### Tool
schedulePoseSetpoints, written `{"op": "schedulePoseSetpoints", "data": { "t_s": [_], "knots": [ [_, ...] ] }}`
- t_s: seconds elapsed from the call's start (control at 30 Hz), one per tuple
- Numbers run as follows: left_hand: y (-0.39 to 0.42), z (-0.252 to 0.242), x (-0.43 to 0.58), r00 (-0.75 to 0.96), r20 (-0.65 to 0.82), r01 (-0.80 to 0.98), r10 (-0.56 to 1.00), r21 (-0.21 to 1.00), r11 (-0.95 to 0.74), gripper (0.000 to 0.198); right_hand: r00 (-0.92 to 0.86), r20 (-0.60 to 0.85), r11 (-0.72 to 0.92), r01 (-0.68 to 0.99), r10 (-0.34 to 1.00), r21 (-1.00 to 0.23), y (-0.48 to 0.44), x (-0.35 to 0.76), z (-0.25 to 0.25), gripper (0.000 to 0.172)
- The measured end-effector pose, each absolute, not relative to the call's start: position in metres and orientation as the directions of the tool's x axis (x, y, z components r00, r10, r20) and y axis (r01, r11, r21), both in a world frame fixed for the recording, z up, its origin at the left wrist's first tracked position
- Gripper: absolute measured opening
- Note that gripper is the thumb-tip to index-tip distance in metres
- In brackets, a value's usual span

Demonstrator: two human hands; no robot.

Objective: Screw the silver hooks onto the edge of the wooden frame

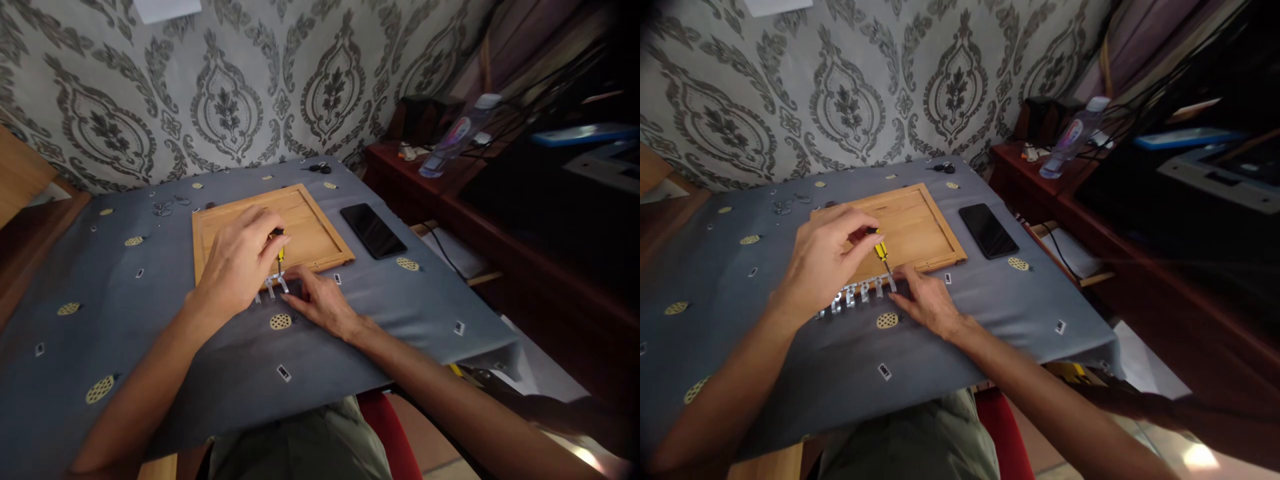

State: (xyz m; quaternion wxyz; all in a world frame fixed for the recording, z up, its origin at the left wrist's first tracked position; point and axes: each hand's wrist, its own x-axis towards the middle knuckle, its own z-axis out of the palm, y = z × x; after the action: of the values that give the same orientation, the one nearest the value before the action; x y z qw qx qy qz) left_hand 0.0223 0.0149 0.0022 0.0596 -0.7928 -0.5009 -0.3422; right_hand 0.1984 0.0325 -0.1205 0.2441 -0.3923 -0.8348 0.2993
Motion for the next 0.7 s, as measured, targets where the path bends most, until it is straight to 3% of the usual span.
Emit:
{"op": "schedulePoseSetpoints", "data": {
  "t_s": [0.7],
  "knots": [
    [0.0135, 0.0043, 0.0213, 0.241, 0.597, 0.842, 0.765, 0.263, -0.471, 0.004, -0.570, 0.163, 0.513, 0.534, 0.806, -0.672, 0.0334, 0.1978, -0.1216, 0.033]
  ]
}}
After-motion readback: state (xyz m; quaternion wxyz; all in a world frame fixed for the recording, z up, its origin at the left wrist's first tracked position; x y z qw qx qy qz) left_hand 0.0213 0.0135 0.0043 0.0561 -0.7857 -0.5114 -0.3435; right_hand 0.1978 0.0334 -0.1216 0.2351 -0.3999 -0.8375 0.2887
